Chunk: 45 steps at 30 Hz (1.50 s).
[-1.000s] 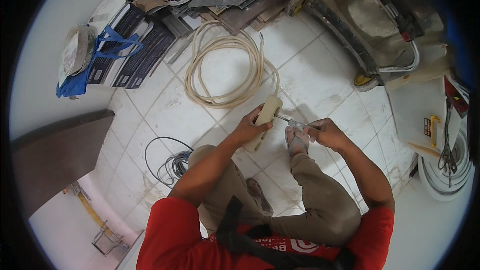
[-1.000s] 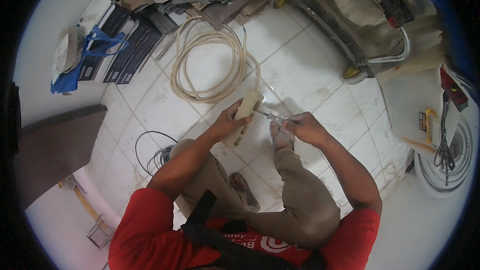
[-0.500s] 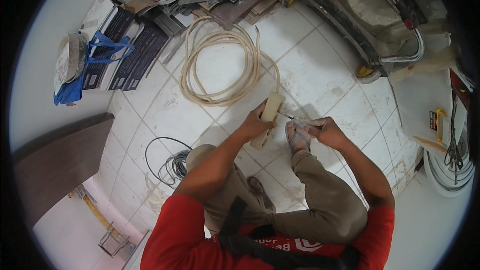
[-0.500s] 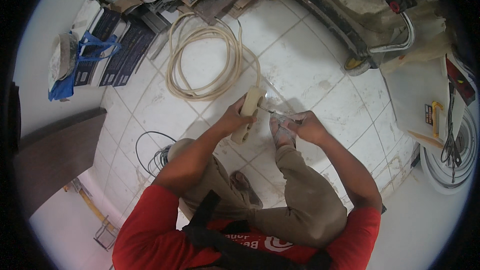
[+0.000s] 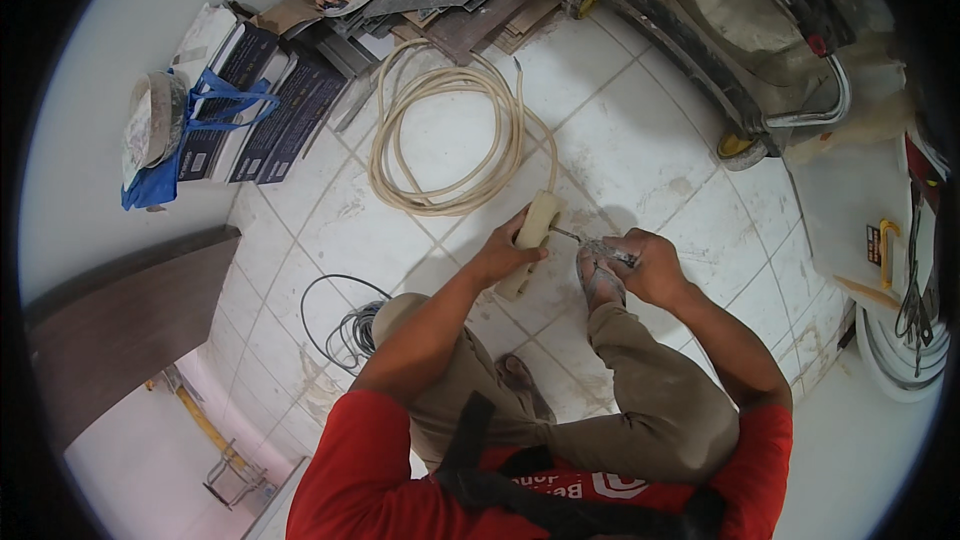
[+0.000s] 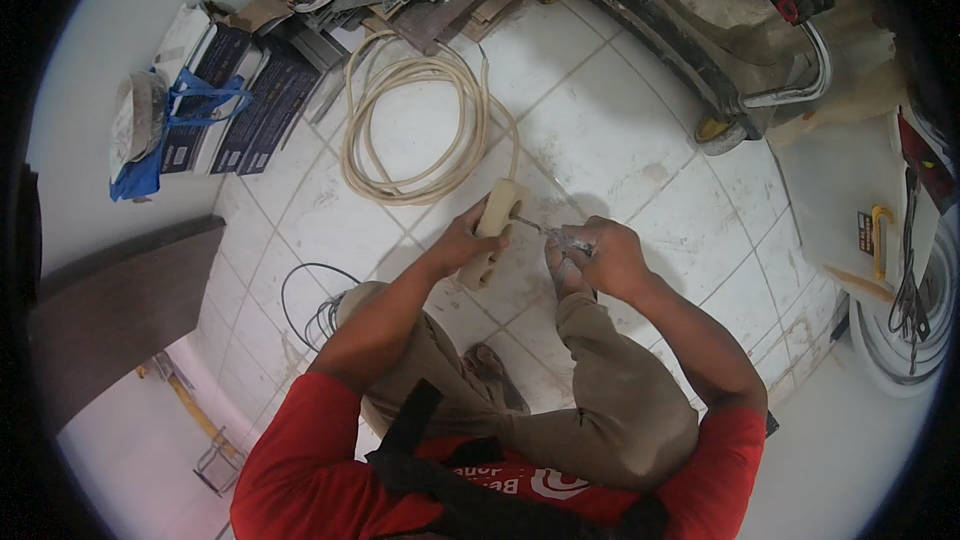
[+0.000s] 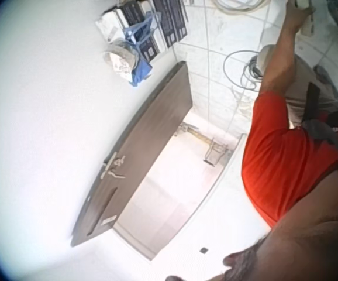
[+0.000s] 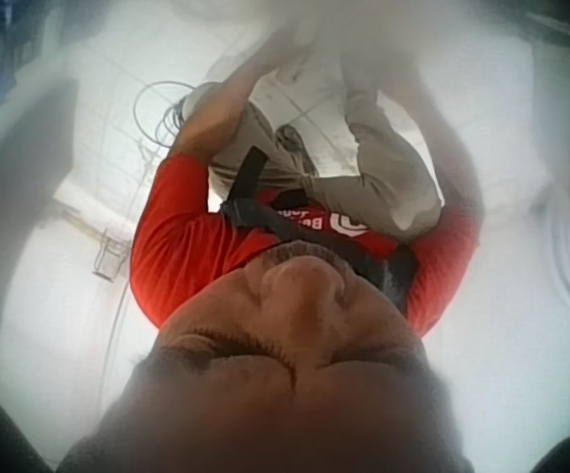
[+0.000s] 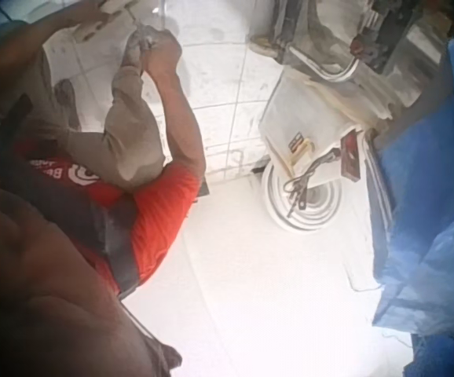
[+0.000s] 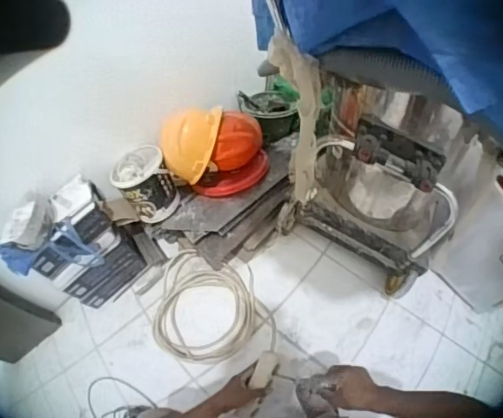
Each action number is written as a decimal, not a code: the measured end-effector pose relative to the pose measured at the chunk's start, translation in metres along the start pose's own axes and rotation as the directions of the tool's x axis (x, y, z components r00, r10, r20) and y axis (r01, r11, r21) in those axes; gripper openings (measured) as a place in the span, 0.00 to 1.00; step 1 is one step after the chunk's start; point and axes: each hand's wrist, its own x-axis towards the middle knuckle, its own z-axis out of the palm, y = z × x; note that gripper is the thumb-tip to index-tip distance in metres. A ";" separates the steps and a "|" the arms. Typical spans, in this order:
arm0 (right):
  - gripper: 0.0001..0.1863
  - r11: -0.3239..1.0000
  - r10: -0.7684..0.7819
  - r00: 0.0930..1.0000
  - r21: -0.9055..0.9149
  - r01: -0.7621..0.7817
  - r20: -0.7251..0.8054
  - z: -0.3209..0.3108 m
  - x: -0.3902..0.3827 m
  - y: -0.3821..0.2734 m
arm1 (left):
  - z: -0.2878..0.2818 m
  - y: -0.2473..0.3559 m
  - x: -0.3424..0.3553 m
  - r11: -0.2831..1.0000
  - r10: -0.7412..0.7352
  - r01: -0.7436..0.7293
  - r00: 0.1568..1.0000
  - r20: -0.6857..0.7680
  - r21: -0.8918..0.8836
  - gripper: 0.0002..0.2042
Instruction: The person unscrews and opens a plastic power strip with a screwdriver, then uses pliers to manipulate the internal wiring and contacts before reassembling parts of the housing.
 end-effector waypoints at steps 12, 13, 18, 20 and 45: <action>0.20 0.950 0.095 0.995 0.296 -0.097 0.018 0.021 -0.019 0.028 | 0.011 0.008 0.005 1.000 0.011 -0.010 1.000 0.012 -0.027 0.48; 0.20 0.949 0.091 0.996 0.304 -0.086 0.000 0.024 -0.023 0.030 | 0.011 0.008 0.006 1.000 0.008 -0.008 1.000 0.019 -0.027 0.48; 0.19 0.152 0.509 0.402 0.380 -0.912 0.761 -0.011 0.013 -0.008 | 0.007 0.009 -0.001 1.000 -0.001 0.001 1.000 0.009 -0.013 0.48; 0.18 0.052 0.379 0.426 0.441 -0.896 0.821 -0.004 0.002 0.028 | 0.010 0.011 0.003 0.999 -0.005 0.006 0.999 0.036 -0.033 0.48; 0.19 0.412 0.562 0.562 0.384 -0.827 0.607 0.000 0.003 0.017 | 0.009 0.002 0.009 1.000 -0.011 0.011 1.000 0.001 0.008 0.47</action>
